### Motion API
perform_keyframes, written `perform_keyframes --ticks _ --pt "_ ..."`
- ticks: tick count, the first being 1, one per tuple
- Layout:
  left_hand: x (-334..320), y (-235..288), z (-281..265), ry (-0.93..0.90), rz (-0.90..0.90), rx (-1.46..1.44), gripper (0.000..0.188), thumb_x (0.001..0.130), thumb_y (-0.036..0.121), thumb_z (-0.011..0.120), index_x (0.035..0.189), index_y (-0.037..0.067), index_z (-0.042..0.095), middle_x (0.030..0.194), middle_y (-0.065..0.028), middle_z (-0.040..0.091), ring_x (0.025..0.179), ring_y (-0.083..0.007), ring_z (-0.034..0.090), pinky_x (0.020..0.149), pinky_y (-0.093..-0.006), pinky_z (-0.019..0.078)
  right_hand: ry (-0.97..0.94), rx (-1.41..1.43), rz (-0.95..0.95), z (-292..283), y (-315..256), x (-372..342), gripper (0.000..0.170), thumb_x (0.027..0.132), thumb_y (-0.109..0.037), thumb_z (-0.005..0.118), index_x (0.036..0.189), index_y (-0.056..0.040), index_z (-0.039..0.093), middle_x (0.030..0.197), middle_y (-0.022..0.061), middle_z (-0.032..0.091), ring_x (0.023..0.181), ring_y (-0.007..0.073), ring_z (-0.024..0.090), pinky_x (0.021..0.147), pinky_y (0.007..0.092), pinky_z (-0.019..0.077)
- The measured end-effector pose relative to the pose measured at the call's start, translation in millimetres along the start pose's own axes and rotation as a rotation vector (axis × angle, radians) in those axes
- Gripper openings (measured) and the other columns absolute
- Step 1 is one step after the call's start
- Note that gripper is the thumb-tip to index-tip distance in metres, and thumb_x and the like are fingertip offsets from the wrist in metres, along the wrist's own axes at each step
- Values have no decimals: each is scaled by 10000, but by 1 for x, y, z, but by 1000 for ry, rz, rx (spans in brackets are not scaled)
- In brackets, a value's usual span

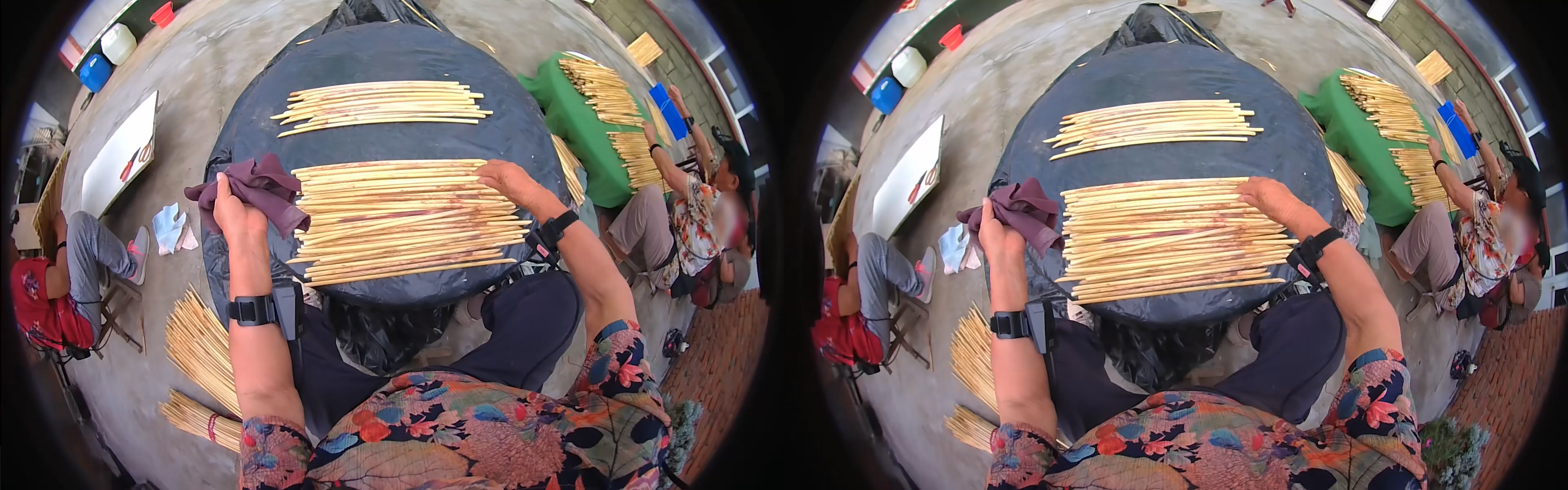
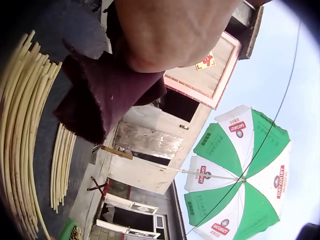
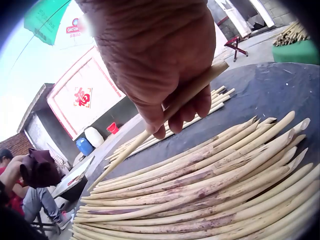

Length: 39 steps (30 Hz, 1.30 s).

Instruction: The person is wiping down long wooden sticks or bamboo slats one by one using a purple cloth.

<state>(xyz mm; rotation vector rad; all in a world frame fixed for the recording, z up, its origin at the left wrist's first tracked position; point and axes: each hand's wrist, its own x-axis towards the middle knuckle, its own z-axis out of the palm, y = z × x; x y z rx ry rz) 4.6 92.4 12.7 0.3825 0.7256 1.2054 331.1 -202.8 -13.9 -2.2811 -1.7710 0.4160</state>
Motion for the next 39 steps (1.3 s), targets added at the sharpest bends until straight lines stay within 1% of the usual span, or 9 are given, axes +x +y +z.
perform_keyframes --ticks 9,12,17,20,25,30,32,35,39 --pt "9 -15 -8 -61 -83 50 179 896 181 456 1019 50 460 1031 -75 528 940 -197 527 873 -350 416 -90 -38 145 37 23 18 186 803 -192 532 963 -117 591 902 98 553 901 283 527 777 375 430" --pt "7 -21 -6 -59 -97 80 169 895 176 460 1013 55 464 1023 -69 534 939 -191 527 863 -346 420 -108 -57 162 40 19 19 173 791 -185 543 942 -110 585 898 99 552 904 287 526 775 381 429" --pt "-3 -25 2 -108 -149 107 186 887 206 477 976 42 481 987 -78 547 916 -206 540 843 -377 432 -54 -234 6 46 21 22 137 776 -174 551 894 -113 583 859 90 545 890 277 528 773 382 425" --pt "-6 -31 3 -117 -154 118 253 890 237 463 1012 16 477 1037 -120 545 970 -272 531 912 -432 392 -2 -143 90 33 5 29 139 774 -167 548 894 -109 582 877 88 544 903 275 525 779 383 424" --pt "-8 -46 -2 -159 -171 164 241 893 242 456 998 26 481 1008 -111 553 938 -244 542 873 -398 419 98 -147 104 29 3 71 162 798 -117 484 931 -108 575 910 93 537 924 271 516 794 377 421" --pt "-22 -52 5 -137 -189 192 218 893 227 458 978 29 490 979 -91 563 904 -212 553 832 -354 441 180 -124 139 38 -1 123 191 807 -91 485 978 -93 569 946 107 540 938 287 507 797 387 418" --pt "-34 -48 17 -109 -218 184 152 881 188 491 874 37 507 903 -58 559 838 -158 552 771 -318 454 224 -132 139 45 4 139 202 806 -85 483 990 -89 567 952 112 541 937 288 508 799 389 416" --pt "-37 -50 16 -97 -230 201 161 881 194 491 906 35 497 927 -67 557 853 -166 554 780 -322 454 188 -243 266 57 12 160 209 807 -89 467 991 -80 564 962 107 541 974 275 494 829 396 384" --pt "-35 -52 12 -111 -247 222 196 881 211 488 949 28 506 957 -78 565 880 -189 558 809 -341 451 205 -360 296 67 20 171 196 797 -101 443 953 -96 562 969 86 537 966 252 498 807 394 372"
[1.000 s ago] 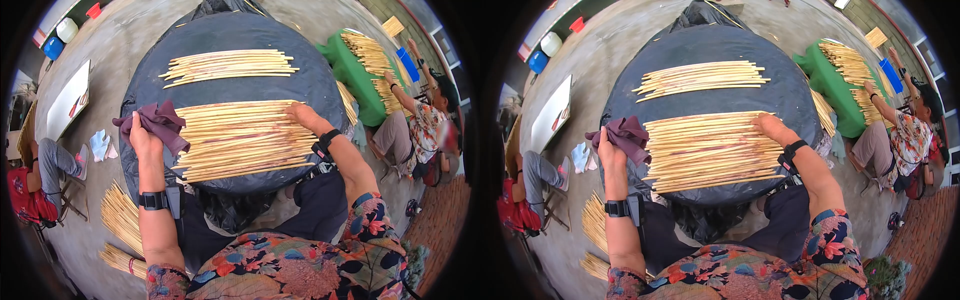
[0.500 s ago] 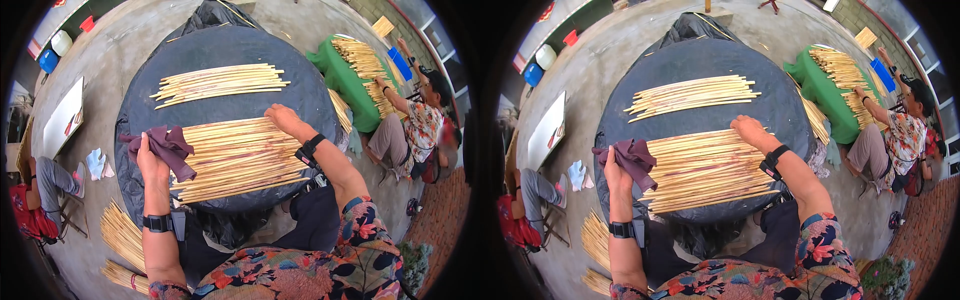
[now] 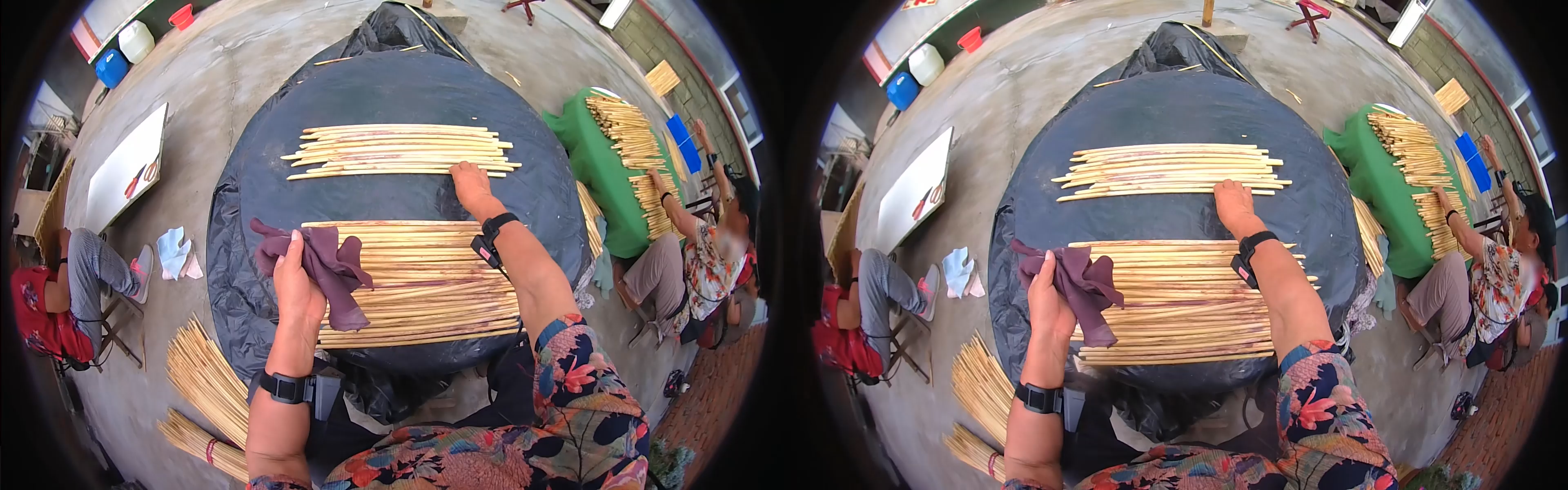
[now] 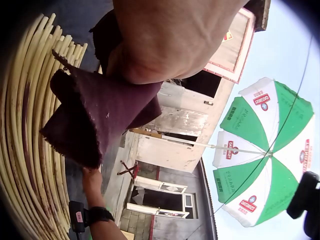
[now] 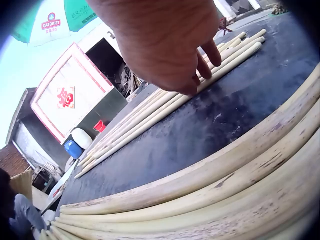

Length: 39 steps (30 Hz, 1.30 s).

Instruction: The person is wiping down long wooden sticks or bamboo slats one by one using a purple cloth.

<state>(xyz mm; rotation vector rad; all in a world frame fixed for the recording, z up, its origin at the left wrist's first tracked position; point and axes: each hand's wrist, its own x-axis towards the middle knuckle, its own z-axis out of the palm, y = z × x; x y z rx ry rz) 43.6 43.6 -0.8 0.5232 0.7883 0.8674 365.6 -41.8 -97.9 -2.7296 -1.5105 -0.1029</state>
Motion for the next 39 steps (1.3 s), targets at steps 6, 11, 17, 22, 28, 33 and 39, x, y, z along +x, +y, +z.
perform_keyframes --ticks 6,11,17,22,28,33,39 --pt "-6 -2 8 -22 -56 17 176 882 201 489 929 31 478 925 -68 554 847 -158 556 771 -314 459 3 -134 -49 4 -3 4 158 769 -88 464 887 -84 569 926 86 542 931 239 509 785 384 377" --pt "-10 -5 13 -49 -78 13 160 885 190 481 910 33 472 910 -68 550 825 -154 559 747 -306 465 -70 -176 -72 3 3 -9 140 776 -107 482 886 -95 568 892 89 548 890 258 534 760 396 387" --pt "-10 -16 19 -50 -107 -18 159 888 173 469 918 20 439 895 -90 538 815 -176 561 739 -333 485 -240 423 -60 -51 -7 -45 128 783 -133 540 886 -58 525 899 141 574 859 320 548 735 414 413" --pt "-15 -22 26 -90 -146 -30 139 900 179 443 923 42 455 923 -60 537 859 -176 548 814 -343 457 -169 707 -95 -91 -30 -74 161 810 -152 543 911 -30 513 759 127 577 706 250 548 638 337 431" --pt "-18 -35 35 -176 -34 -162 196 900 222 447 908 27 468 907 -93 560 818 -196 572 766 -357 478 -359 1310 42 -144 -110 -120 139 863 -153 483 866 -16 503 662 32 518 494 76 434 401 222 345" --pt "-23 -29 36 -269 35 -249 214 900 237 451 896 29 497 882 -71 554 802 -173 557 732 -335 467 -410 1307 41 -154 -138 -130 124 870 -135 465 838 -18 494 649 31 529 505 78 448 410 230 364" --pt "-24 -13 31 -308 161 -263 171 897 213 460 883 46 492 871 -37 534 788 -119 533 722 -284 444 -136 1041 -165 -154 -166 -134 148 881 -141 446 856 1 482 643 107 540 575 217 518 538 330 415"
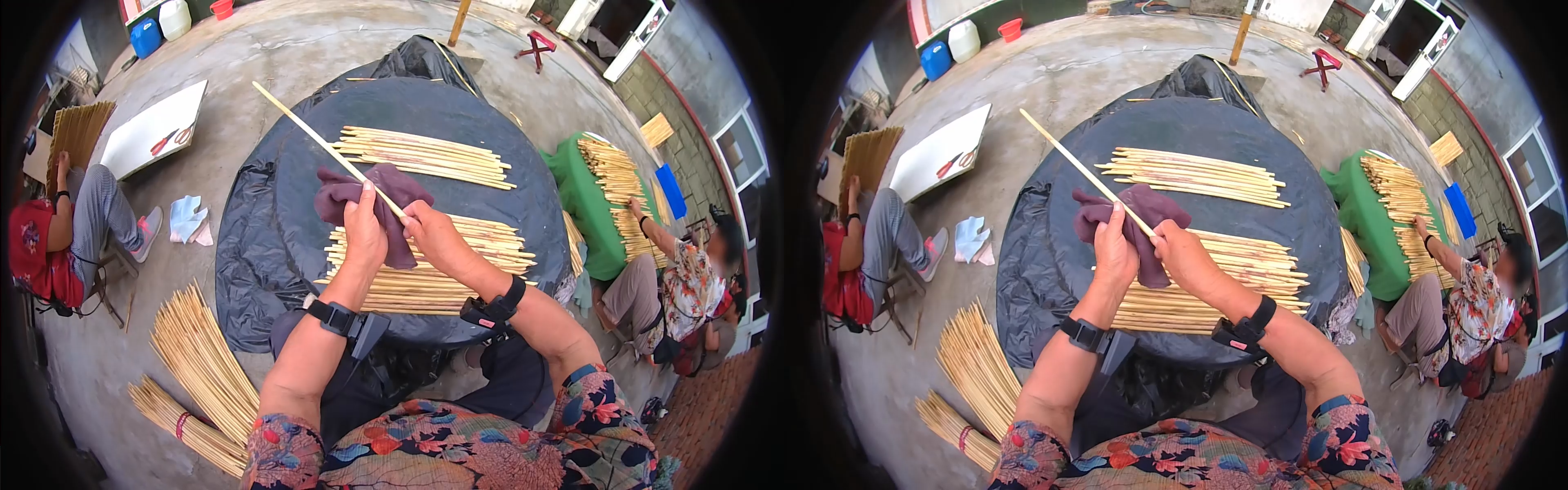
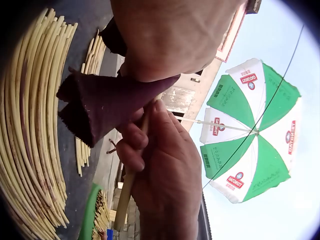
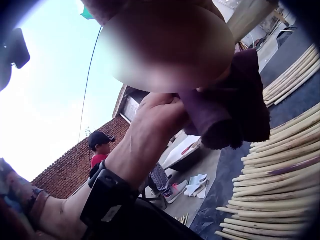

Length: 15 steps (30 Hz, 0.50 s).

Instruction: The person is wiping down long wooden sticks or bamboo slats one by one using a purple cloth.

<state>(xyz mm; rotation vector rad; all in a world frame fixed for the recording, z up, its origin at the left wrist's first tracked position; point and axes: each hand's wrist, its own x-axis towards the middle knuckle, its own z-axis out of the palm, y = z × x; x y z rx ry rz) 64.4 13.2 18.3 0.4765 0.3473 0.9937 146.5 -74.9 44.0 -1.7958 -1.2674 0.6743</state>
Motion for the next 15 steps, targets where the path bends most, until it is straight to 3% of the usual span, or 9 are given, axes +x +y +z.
perform_keyframes --ticks 3,7,10,15 --pt "5 0 -14 43 -3 -16 174 893 199 467 919 29 490 903 -56 551 849 -160 553 757 -318 460 -15 -99 -21 7 -6 2 153 885 -140 433 852 6 466 644 130 539 585 250 526 537 350 407" --pt "7 10 -20 55 -5 -22 164 887 183 472 907 20 476 849 -71 563 780 -181 579 706 -335 494 -60 -198 -18 29 -4 3 177 894 -154 419 837 11 449 635 144 513 578 262 510 529 361 394" --pt "2 20 -16 96 51 -37 157 888 178 468 875 22 465 821 -71 550 723 -171 576 665 -328 503 -79 -2 -39 36 -13 -2 190 895 -169 420 825 7 445 618 145 491 564 274 494 529 365 389" --pt "-2 37 -14 174 97 -18 170 892 178 455 832 19 447 786 -66 526 690 -160 567 649 -316 510 -128 -51 -76 26 -16 -14 186 894 -173 427 813 -7 448 602 128 475 546 260 472 530 356 381"
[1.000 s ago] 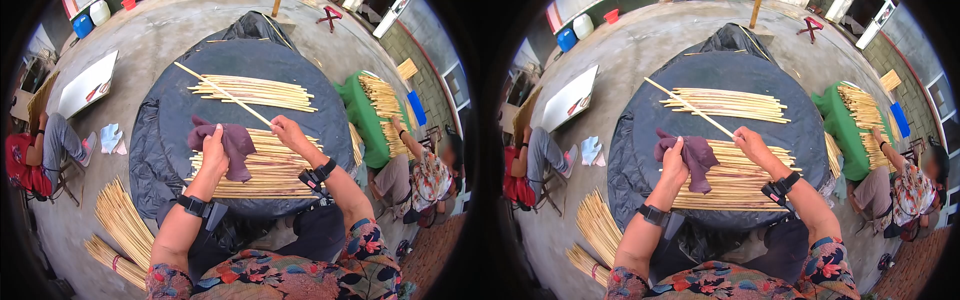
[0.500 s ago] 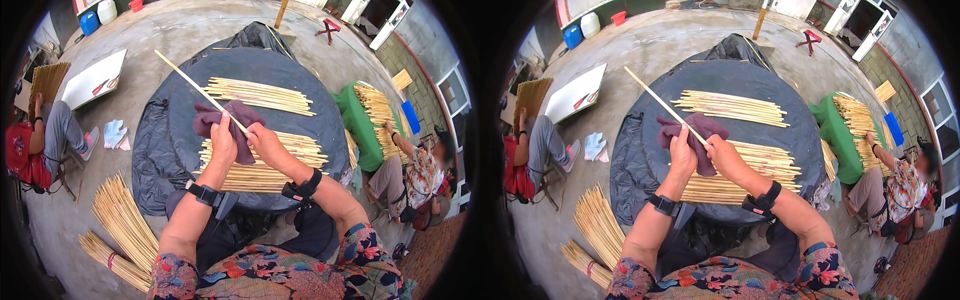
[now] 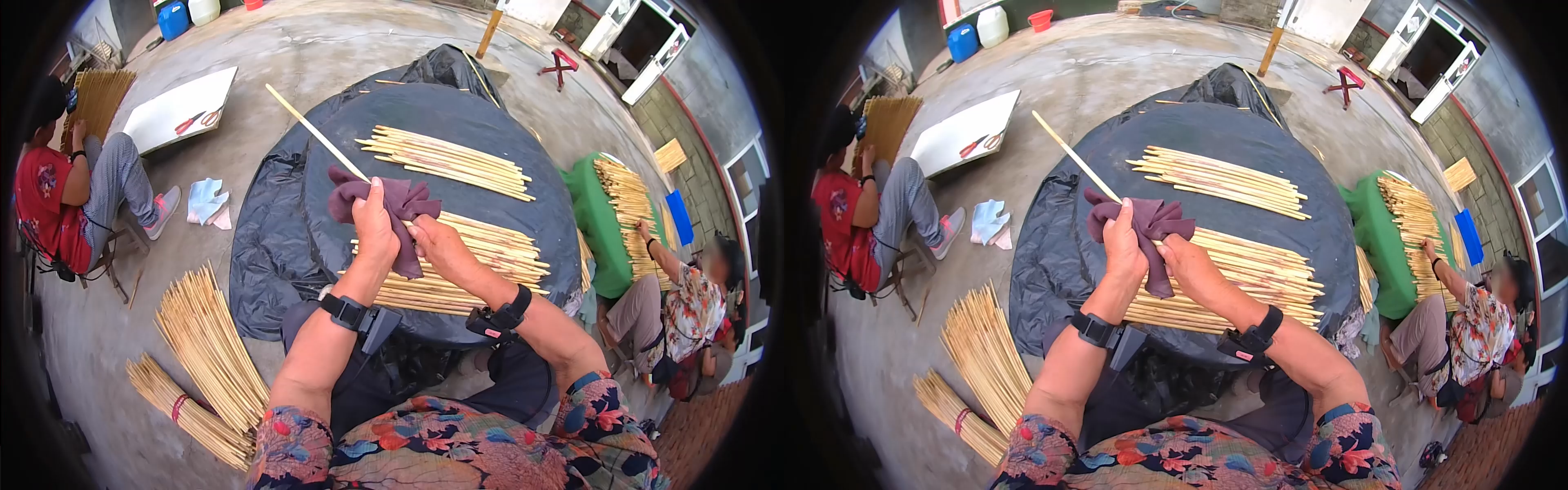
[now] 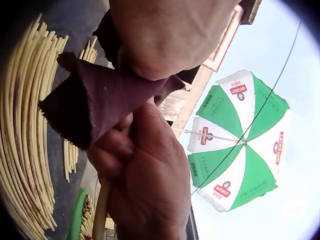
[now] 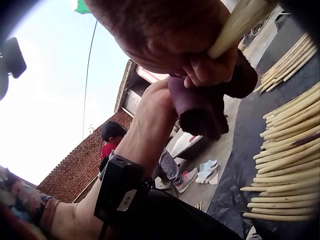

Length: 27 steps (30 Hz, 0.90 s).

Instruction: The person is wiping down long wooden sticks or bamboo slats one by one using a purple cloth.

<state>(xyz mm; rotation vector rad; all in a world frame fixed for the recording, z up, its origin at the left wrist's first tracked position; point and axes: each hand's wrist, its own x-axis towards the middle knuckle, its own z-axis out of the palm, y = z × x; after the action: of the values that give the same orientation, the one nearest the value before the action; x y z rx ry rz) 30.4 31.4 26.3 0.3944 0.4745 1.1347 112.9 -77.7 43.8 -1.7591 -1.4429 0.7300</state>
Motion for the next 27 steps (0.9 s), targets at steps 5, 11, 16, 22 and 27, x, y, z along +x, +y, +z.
perform_keyframes --ticks 5,11,16,22,27 --pt "27 27 -17 154 108 -39 172 884 190 481 860 20 468 815 -76 547 712 -193 578 644 -331 512 -75 -88 43 -26 -12 -59 177 897 -175 424 807 -25 450 591 95 458 546 230 448 540 349 374" --pt "37 43 -25 238 117 -78 182 886 181 476 860 1 467 817 -66 526 700 -167 552 605 -322 491 -32 -437 74 -67 5 -124 97 858 -139 480 837 -46 459 672 175 526 620 369 519 528 410 397" --pt "36 47 -27 279 110 -57 198 885 197 478 884 -1 473 857 -79 540 721 -191 566 655 -340 506 45 -611 48 -97 -9 -171 108 829 -134 522 899 -56 496 712 164 546 679 363 545 555 414 430" --pt "49 51 -40 231 109 -105 217 890 224 463 897 8 471 861 -95 541 750 -226 581 665 -360 511 102 -700 75 -126 5 -205 123 816 -141 544 891 -49 513 779 149 561 712 344 553 577 397 443" --pt "38 53 -35 -116 8 -249 276 895 278 435 984 27 507 995 -95 562 930 -240 542 870 -385 419 384 -444 126 -138 28 -212 102 797 -57 564 888 -16 545 705 70 525 603 168 515 558 260 409"
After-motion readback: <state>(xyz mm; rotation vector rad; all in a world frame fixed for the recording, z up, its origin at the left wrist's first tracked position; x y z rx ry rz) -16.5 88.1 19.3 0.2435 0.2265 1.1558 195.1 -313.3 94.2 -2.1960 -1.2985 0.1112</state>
